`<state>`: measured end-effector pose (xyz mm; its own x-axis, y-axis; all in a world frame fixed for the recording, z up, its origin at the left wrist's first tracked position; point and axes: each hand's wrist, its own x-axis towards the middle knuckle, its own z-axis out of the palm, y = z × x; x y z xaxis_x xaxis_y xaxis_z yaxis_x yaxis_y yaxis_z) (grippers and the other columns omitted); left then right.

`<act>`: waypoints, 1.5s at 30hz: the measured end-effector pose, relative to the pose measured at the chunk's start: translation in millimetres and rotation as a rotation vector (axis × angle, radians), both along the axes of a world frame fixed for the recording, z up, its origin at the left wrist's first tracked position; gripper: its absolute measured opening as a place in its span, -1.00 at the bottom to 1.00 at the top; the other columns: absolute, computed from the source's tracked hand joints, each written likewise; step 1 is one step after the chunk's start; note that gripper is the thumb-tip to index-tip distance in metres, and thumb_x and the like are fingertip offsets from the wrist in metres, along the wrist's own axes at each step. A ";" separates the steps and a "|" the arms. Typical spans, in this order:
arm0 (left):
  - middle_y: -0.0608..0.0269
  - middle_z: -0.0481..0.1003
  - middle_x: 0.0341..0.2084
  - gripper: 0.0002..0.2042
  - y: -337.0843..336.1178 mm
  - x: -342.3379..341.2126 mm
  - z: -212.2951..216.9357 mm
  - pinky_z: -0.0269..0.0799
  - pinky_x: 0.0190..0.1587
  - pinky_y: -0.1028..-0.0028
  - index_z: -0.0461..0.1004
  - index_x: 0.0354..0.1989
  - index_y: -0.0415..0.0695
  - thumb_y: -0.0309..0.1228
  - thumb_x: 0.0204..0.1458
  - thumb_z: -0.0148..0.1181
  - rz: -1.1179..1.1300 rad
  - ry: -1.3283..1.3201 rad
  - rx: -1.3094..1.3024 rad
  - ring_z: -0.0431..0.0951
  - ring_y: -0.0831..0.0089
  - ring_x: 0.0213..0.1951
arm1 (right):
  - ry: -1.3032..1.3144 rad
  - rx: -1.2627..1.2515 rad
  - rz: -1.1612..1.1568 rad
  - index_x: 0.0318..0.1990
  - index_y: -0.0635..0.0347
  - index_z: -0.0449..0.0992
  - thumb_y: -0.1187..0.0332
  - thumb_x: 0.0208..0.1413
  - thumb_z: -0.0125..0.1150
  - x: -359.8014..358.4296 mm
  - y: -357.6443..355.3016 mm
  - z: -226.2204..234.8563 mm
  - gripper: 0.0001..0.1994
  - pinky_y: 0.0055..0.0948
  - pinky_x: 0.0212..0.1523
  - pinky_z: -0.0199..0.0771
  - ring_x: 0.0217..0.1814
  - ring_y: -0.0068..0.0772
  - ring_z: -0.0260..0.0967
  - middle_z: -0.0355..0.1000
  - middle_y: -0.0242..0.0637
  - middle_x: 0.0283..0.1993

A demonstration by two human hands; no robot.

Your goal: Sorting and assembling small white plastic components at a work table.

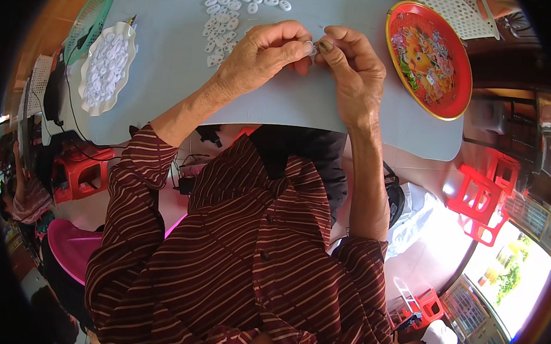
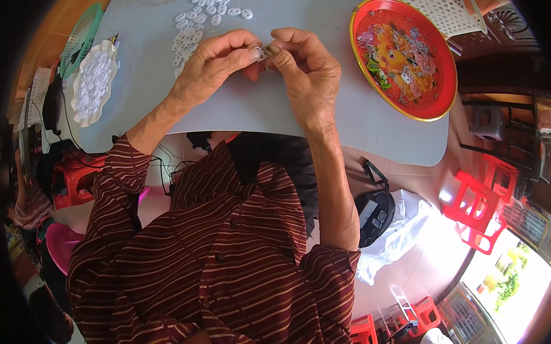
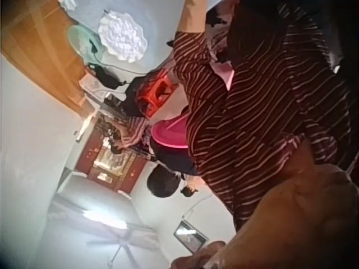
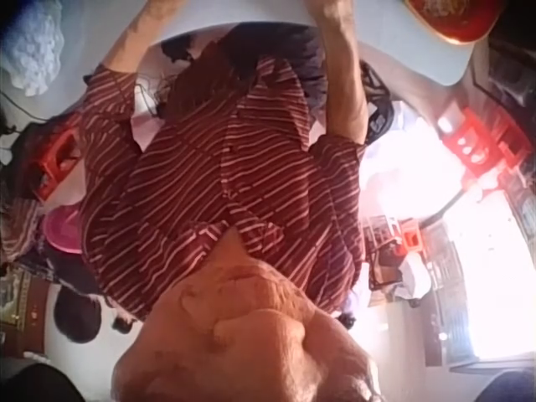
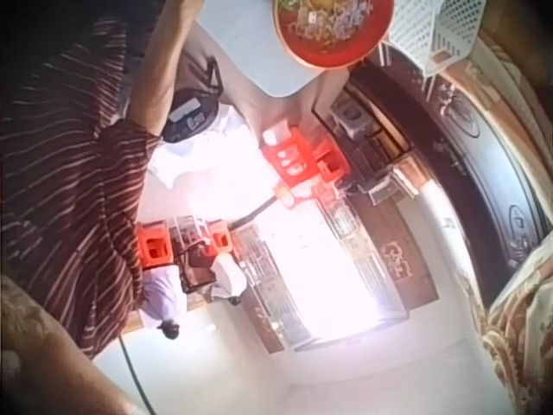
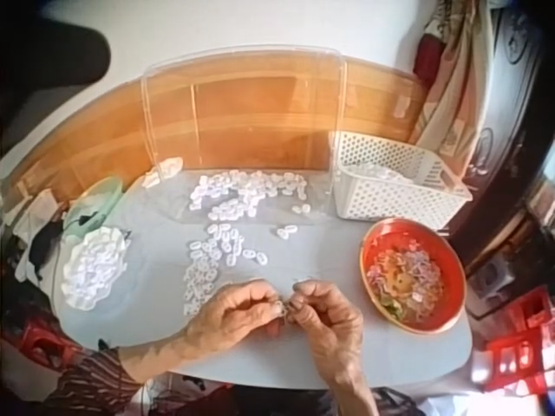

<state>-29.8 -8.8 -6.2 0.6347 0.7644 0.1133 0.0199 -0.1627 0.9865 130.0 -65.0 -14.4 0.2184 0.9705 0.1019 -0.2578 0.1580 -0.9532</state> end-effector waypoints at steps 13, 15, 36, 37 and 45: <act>0.36 0.47 -0.59 -0.80 -2.4 1.8 -2.6 0.36 -0.37 0.60 0.45 -0.36 -0.20 -0.31 0.14 0.04 0.014 -0.024 -0.002 0.42 0.65 -0.47 | -0.021 0.025 0.003 -0.16 0.29 0.47 0.55 0.05 0.19 0.2 -0.4 -0.7 -0.82 -0.62 -0.25 0.43 -0.34 -0.62 0.38 0.45 -0.38 -0.35; 0.37 0.45 -0.60 -0.81 -2.9 1.8 -4.4 0.36 -0.37 0.60 0.44 -0.37 -0.20 -0.32 0.15 0.03 0.017 -0.046 0.019 0.42 0.65 -0.48 | -0.021 0.032 0.008 -0.16 0.29 0.47 0.56 0.05 0.19 0.3 0.0 -2.0 -0.82 -0.63 -0.25 0.43 -0.33 -0.63 0.39 0.44 -0.38 -0.35; 0.39 0.42 -0.61 -0.84 -3.7 -0.3 -4.6 0.32 -0.40 0.60 0.44 -0.35 -0.23 -0.38 0.10 0.05 0.018 0.012 0.116 0.36 0.68 -0.52 | -0.271 0.001 0.004 -0.33 0.37 0.51 0.47 0.09 0.19 -3.5 -3.6 7.2 -0.89 -0.67 -0.41 0.29 -0.45 -0.67 0.26 0.44 -0.41 -0.48; 0.39 0.42 -0.61 -0.84 -3.7 -0.2 -4.5 0.32 -0.40 0.60 0.44 -0.35 -0.23 -0.38 0.10 0.05 0.019 0.013 0.113 0.36 0.68 -0.52 | -0.342 0.016 -0.022 -0.34 0.37 0.51 0.46 0.09 0.19 -4.3 -4.5 8.6 -0.89 -0.67 -0.42 0.28 -0.46 -0.68 0.25 0.44 -0.41 -0.48; 0.34 0.47 -0.53 -0.81 2.2 -1.0 -6.9 0.37 -0.33 0.61 0.46 -0.31 -0.25 -0.36 0.13 0.04 -0.071 -0.115 -0.060 0.45 0.62 -0.46 | -0.326 0.000 0.003 -0.32 0.36 0.53 0.46 0.10 0.18 0.0 -2.3 5.2 -0.88 -0.68 -0.42 0.30 -0.47 -0.68 0.28 0.46 -0.40 -0.47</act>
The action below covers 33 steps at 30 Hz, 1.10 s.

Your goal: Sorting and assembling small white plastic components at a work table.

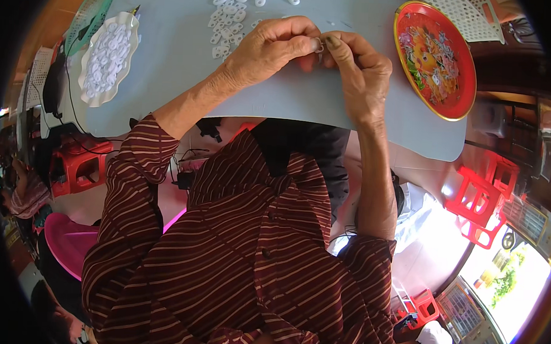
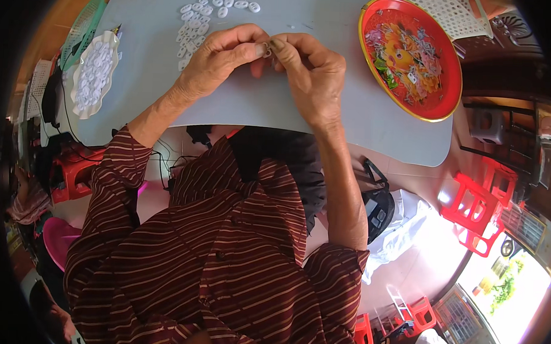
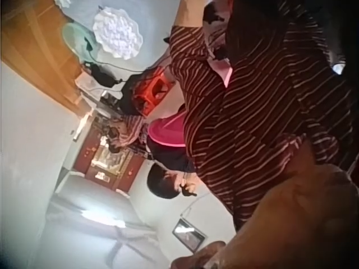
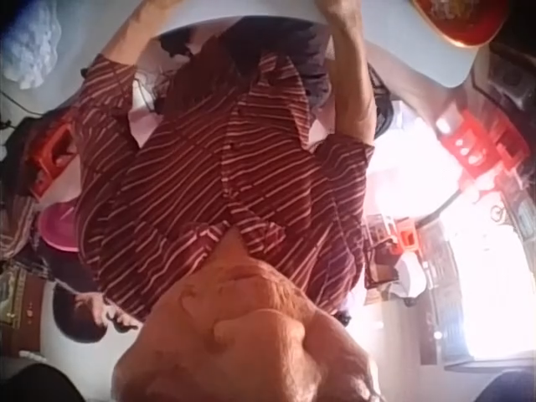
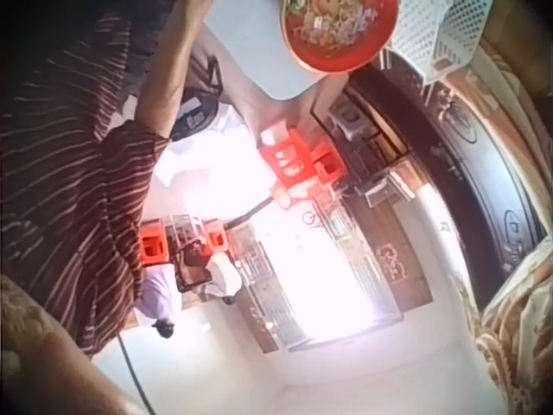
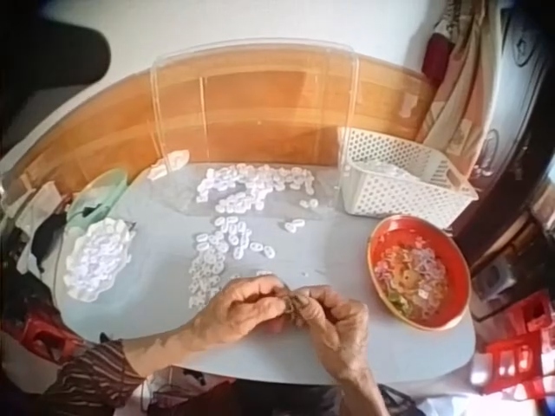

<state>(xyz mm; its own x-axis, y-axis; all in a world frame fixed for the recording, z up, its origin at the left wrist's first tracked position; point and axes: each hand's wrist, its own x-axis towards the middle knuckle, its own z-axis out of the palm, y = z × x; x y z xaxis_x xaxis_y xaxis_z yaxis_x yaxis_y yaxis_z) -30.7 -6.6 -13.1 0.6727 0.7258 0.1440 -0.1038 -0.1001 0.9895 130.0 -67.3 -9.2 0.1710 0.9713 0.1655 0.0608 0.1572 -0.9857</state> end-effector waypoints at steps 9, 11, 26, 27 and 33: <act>0.33 0.47 -0.53 -0.82 0.9 -1.9 2.4 0.38 -0.36 0.62 0.46 -0.29 -0.26 -0.38 0.13 0.04 -0.091 0.005 -0.061 0.45 0.63 -0.47 | 0.086 -0.046 0.096 -0.34 0.38 0.51 0.45 0.10 0.18 3.5 -2.0 2.9 -0.87 -0.66 -0.43 0.33 -0.47 -0.65 0.30 0.46 -0.35 -0.48; 0.34 0.46 -0.54 -0.83 -1.9 -1.3 0.7 0.36 -0.38 0.62 0.45 -0.30 -0.25 -0.39 0.13 0.04 -0.028 0.034 0.038 0.44 0.63 -0.49 | 0.015 0.006 0.071 -0.38 0.37 0.50 0.41 0.10 0.20 2.4 -1.1 1.7 -0.85 -0.66 -0.45 0.32 -0.48 -0.66 0.30 0.45 -0.36 -0.50; 0.37 0.44 -0.51 -0.82 -5.1 -3.3 2.6 0.34 -0.30 0.63 0.43 -0.25 -0.24 -0.37 0.17 -0.01 0.024 0.190 0.059 0.40 0.65 -0.40 | 0.112 -0.007 0.032 -0.34 0.36 0.50 0.42 0.11 0.18 1.9 -0.4 -1.9 -0.86 -0.66 -0.51 0.27 -0.53 -0.67 0.24 0.40 -0.41 -0.52; 0.38 0.44 -0.51 -0.82 -5.1 -3.5 1.2 0.34 -0.29 0.64 0.43 -0.24 -0.24 -0.38 0.16 0.00 0.028 0.182 0.048 0.40 0.65 -0.40 | 0.112 -0.008 0.035 -0.34 0.36 0.50 0.42 0.11 0.18 1.0 -0.2 -1.8 -0.86 -0.66 -0.51 0.27 -0.53 -0.67 0.24 0.40 -0.41 -0.52; 0.33 0.48 -0.56 -0.83 -9.4 6.4 -2.4 0.33 -0.46 0.63 0.45 -0.28 -0.24 -0.39 0.14 0.00 0.049 -0.060 0.039 0.43 0.65 -0.50 | 0.001 -0.008 -0.035 -0.35 0.36 0.50 0.41 0.11 0.20 -1.7 -3.2 2.7 -0.85 -0.67 -0.52 0.28 -0.55 -0.70 0.24 0.40 -0.41 -0.55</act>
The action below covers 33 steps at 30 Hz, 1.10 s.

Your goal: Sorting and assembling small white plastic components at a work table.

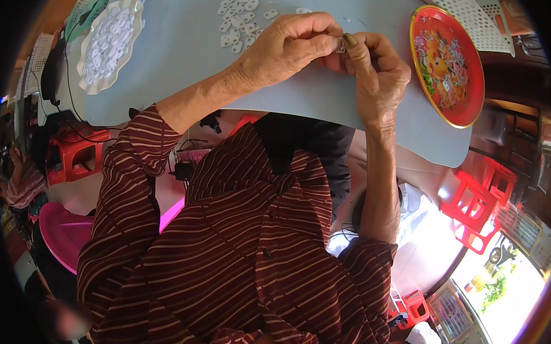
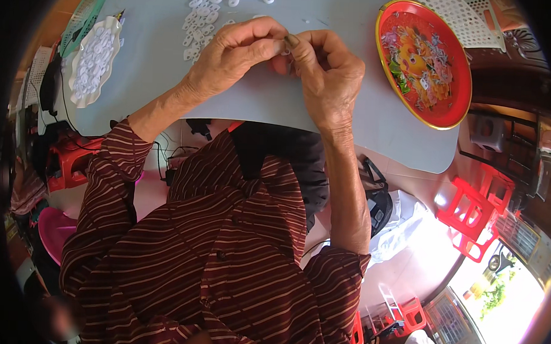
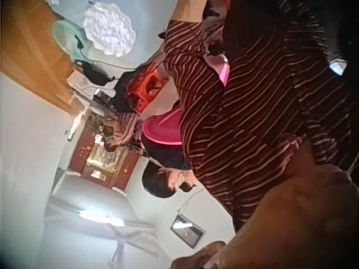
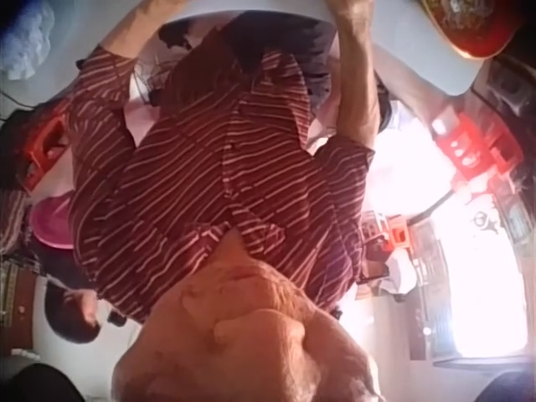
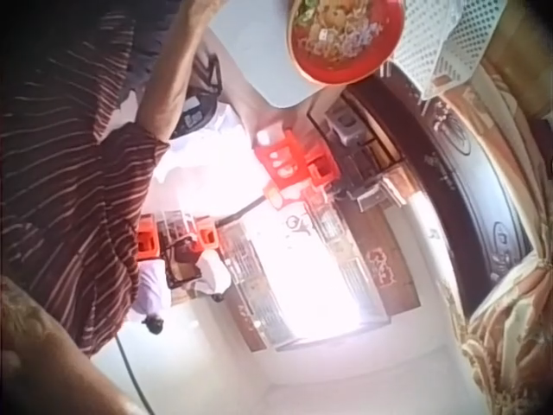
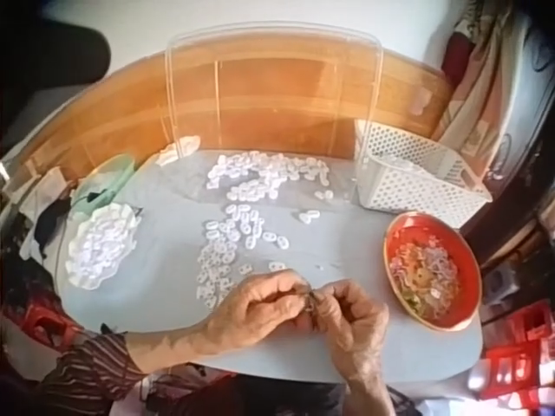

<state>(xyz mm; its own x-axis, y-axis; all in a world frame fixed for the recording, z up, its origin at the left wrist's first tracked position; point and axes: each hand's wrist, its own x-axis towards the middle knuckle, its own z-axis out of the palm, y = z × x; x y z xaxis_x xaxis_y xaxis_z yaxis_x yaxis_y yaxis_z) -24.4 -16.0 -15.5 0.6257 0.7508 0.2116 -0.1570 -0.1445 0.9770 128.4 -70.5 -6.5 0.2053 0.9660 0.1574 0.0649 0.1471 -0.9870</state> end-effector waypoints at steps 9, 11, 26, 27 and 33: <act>0.23 0.46 -0.56 -0.76 4.9 -3.4 3.9 0.40 -0.27 0.50 0.44 -0.24 -0.26 -0.34 0.19 -0.07 -0.093 -0.019 -0.339 0.47 0.52 -0.42 | 0.154 -0.007 0.109 -0.27 0.39 0.48 0.40 0.16 0.12 8.1 1.0 -1.4 -0.83 -0.69 -0.40 0.32 -0.45 -0.65 0.32 0.44 -0.32 -0.47; 0.26 0.42 -0.57 -0.75 6.0 -5.3 4.4 0.38 -0.25 0.49 0.43 -0.21 -0.26 -0.31 0.19 -0.07 -0.140 -0.057 -0.396 0.43 0.50 -0.42 | 0.081 -0.005 0.146 -0.20 0.41 0.47 0.43 0.17 0.08 9.0 -1.3 -0.1 -0.82 -0.63 -0.29 0.40 -0.35 -0.58 0.39 0.45 -0.26 -0.42; 0.21 0.45 -0.49 -0.78 -5.2 -4.0 7.0 0.41 -0.23 0.52 0.39 -0.20 -0.29 -0.40 0.17 -0.12 -0.019 -0.017 -0.341 0.47 0.51 -0.39 | 0.101 -0.007 0.172 -0.31 0.39 0.50 0.56 0.05 0.20 0.8 -0.3 5.8 -0.92 -0.64 -0.38 0.44 -0.45 -0.60 0.42 0.47 -0.32 -0.51; 0.20 0.47 -0.47 -0.78 -5.9 -3.9 8.3 0.42 -0.25 0.54 0.39 -0.20 -0.30 -0.41 0.17 -0.12 0.027 0.003 -0.300 0.49 0.52 -0.39 | 0.101 -0.006 0.171 -0.31 0.39 0.50 0.56 0.05 0.20 1.0 -0.2 6.1 -0.92 -0.64 -0.38 0.44 -0.45 -0.60 0.42 0.47 -0.32 -0.51; 0.22 0.51 -0.47 -0.80 -4.9 -2.6 5.4 0.40 -0.25 0.57 0.41 -0.21 -0.28 -0.41 0.15 -0.06 0.034 -0.005 -0.157 0.47 0.59 -0.35 | 0.032 -0.063 0.044 -0.32 0.39 0.51 0.46 0.06 0.23 4.0 0.9 1.3 -0.87 -0.66 -0.45 0.37 -0.49 -0.67 0.32 0.46 -0.36 -0.51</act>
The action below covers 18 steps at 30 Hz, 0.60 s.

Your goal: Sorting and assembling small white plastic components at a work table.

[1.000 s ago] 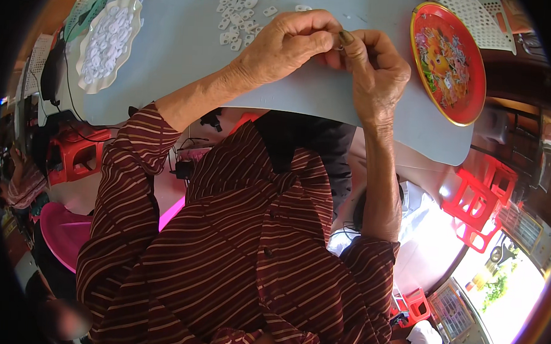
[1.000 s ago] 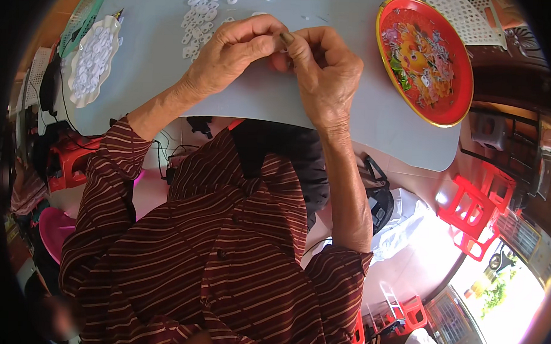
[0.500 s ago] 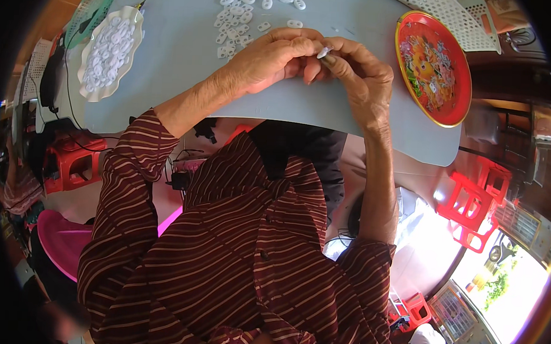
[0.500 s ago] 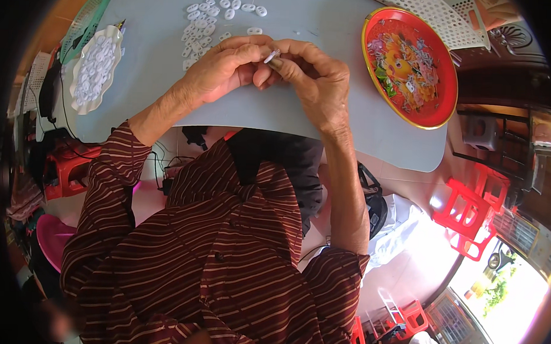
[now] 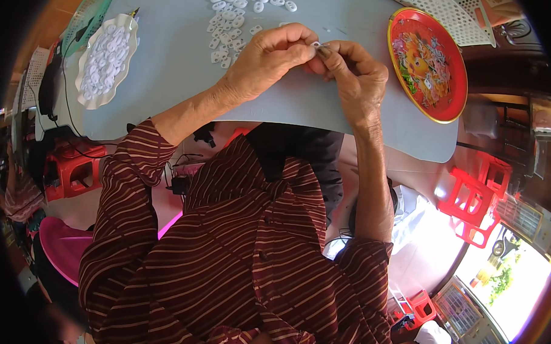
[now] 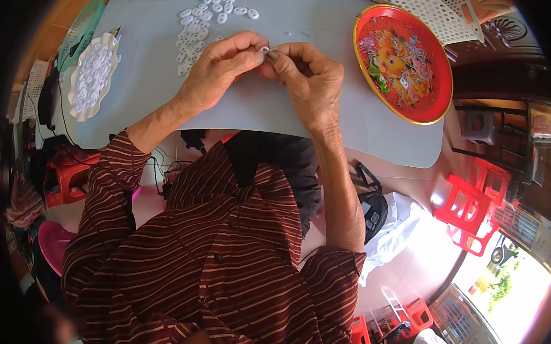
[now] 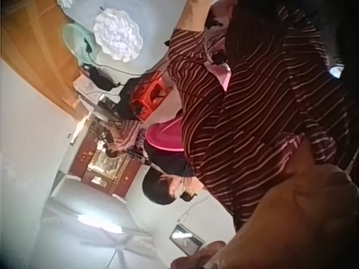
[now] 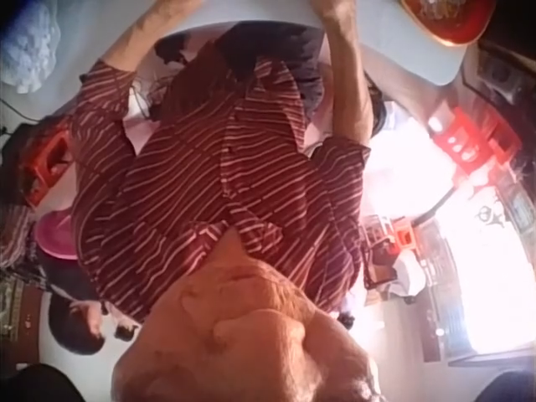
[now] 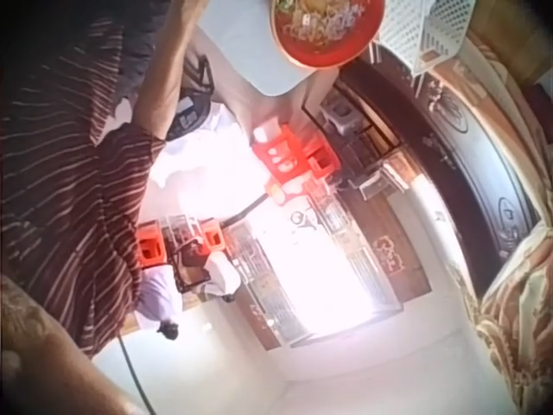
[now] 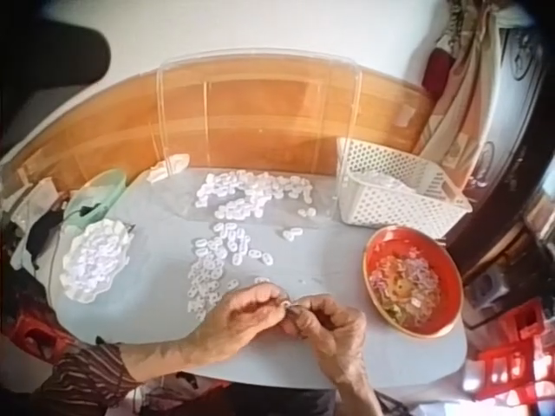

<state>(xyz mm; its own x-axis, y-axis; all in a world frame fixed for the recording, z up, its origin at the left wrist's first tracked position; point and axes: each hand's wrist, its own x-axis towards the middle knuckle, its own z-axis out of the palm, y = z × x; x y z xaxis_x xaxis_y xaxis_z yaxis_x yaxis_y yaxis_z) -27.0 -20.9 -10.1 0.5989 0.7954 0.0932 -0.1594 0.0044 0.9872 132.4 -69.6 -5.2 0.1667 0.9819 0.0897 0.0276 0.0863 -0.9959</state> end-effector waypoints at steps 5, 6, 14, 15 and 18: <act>0.28 0.48 -0.45 -0.79 5.1 -5.9 -2.1 0.35 -0.15 0.57 0.43 -0.20 -0.25 -0.35 0.17 -0.02 -0.017 0.074 0.007 0.45 0.59 -0.31 | 0.062 0.027 0.048 -0.30 0.40 0.52 0.43 0.09 0.20 4.1 2.7 -1.3 -0.84 -0.66 -0.49 0.32 -0.52 -0.67 0.27 0.43 -0.38 -0.51; 0.29 0.47 -0.45 -0.79 5.2 -5.9 -1.3 0.35 -0.16 0.58 0.43 -0.21 -0.25 -0.35 0.16 -0.02 -0.020 0.082 0.001 0.45 0.59 -0.32 | 0.062 0.026 0.049 -0.30 0.40 0.52 0.43 0.09 0.20 3.6 2.8 -0.3 -0.84 -0.66 -0.49 0.32 -0.52 -0.67 0.27 0.43 -0.38 -0.51; 0.32 0.49 -0.56 -0.86 3.8 -1.9 -0.6 0.35 -0.35 0.62 0.46 -0.32 -0.24 -0.43 0.09 0.04 -0.010 0.052 0.029 0.42 0.66 -0.44 | 0.068 0.016 0.043 -0.36 0.36 0.53 0.41 0.09 0.21 0.5 4.0 -0.3 -0.85 -0.67 -0.53 0.26 -0.55 -0.68 0.25 0.42 -0.39 -0.54; 0.33 0.48 -0.57 -0.87 3.2 -2.2 -1.8 0.34 -0.37 0.62 0.46 -0.31 -0.24 -0.44 0.09 0.05 -0.015 0.034 0.070 0.40 0.66 -0.46 | 0.070 0.013 0.045 -0.36 0.36 0.53 0.41 0.09 0.21 0.3 3.8 -0.7 -0.85 -0.67 -0.53 0.26 -0.55 -0.68 0.25 0.42 -0.39 -0.54; 0.36 0.45 -0.60 -0.88 1.8 -4.9 3.8 0.32 -0.41 0.61 0.46 -0.31 -0.22 -0.44 0.08 0.06 0.068 0.228 0.348 0.37 0.66 -0.48 | 0.089 0.016 0.059 -0.40 0.34 0.54 0.37 0.07 0.24 1.7 4.2 -0.3 -0.83 -0.68 -0.55 0.23 -0.57 -0.70 0.23 0.42 -0.41 -0.56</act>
<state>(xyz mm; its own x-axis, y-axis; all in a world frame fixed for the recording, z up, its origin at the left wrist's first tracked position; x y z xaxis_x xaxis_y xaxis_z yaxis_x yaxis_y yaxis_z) -31.8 -19.0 -6.3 0.5825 0.7784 0.2343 0.0745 -0.3381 0.9381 134.1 -65.3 -5.5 0.1164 0.9889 0.0929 -0.0663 0.1010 -0.9927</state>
